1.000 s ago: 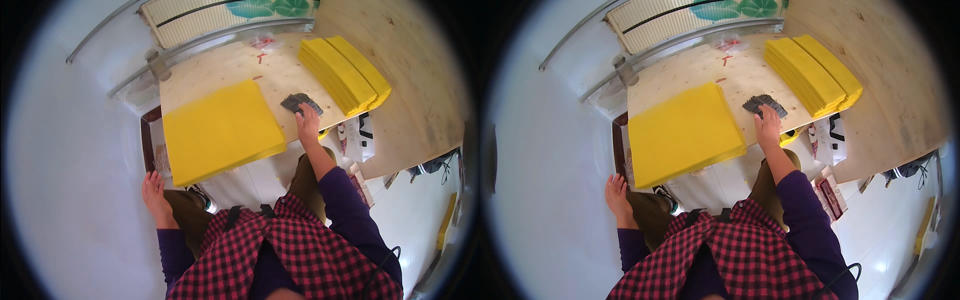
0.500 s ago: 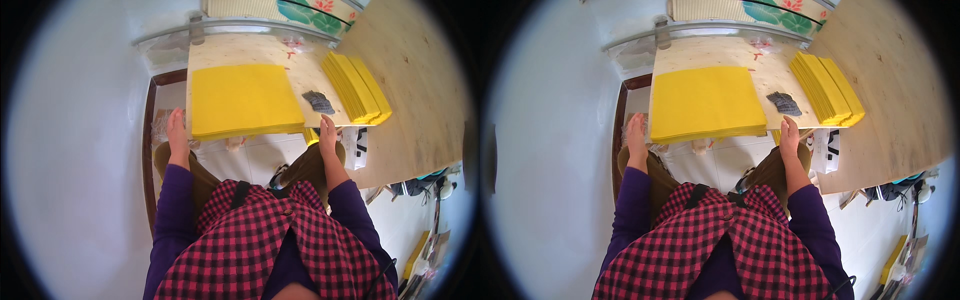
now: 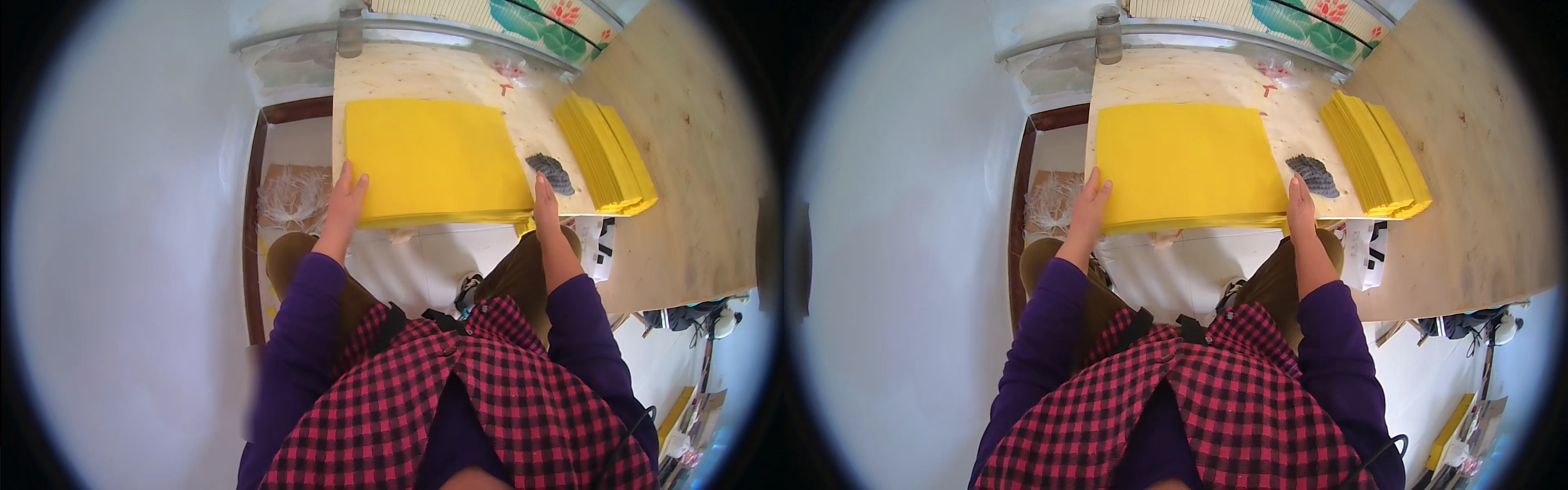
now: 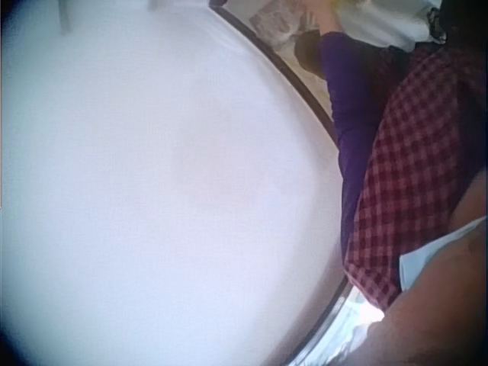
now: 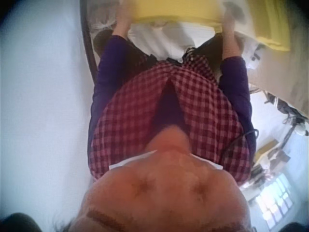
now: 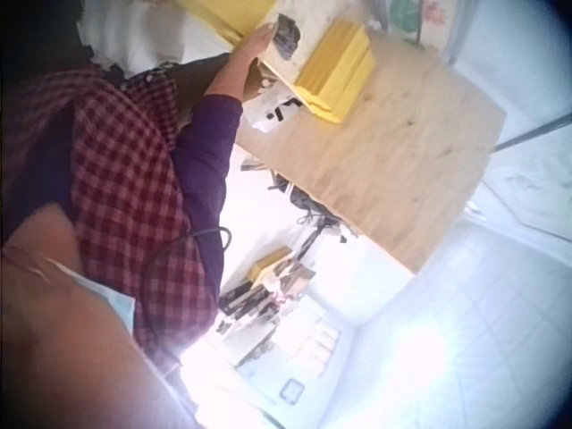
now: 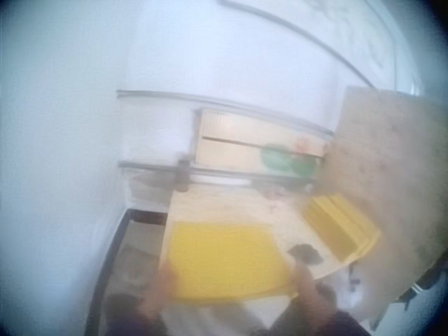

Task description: The person folds multiple yellow fabric sheets on a wooden table, aligning edges and pressing folds flat. They stack the folded pieces and continue folding additional sheets in the same manner.

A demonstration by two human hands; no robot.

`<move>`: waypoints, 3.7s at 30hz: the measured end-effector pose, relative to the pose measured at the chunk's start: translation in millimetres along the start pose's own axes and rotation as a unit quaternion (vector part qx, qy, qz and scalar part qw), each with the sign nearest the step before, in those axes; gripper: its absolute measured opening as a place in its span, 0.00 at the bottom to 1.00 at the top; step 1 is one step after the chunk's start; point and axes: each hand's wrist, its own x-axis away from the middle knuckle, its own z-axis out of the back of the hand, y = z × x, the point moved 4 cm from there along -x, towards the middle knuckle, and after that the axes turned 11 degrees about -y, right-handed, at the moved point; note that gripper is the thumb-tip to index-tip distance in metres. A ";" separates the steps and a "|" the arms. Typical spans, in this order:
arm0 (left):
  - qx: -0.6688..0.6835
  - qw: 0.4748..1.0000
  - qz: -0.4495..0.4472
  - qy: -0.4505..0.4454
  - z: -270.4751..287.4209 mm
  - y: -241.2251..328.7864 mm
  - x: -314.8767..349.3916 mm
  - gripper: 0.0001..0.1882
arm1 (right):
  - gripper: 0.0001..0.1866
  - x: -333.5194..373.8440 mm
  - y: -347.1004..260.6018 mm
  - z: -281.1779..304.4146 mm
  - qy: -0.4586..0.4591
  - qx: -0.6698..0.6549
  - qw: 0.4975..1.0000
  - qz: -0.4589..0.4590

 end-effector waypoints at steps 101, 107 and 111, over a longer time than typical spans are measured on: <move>-0.506 0.818 -0.214 -0.170 8.2 74.1 -66.8 0.10 | 0.16 -63.5 -57.3 -25.5 -0.256 0.200 0.932 0.163; -0.493 0.843 -0.152 -0.153 14.8 75.9 -109.8 0.10 | 0.16 -105.2 -62.5 -49.6 -0.181 0.238 0.935 0.189; -0.481 0.841 -0.202 -0.144 15.5 86.3 -84.9 0.08 | 0.15 -87.0 -60.0 -31.1 -0.198 0.199 0.941 0.189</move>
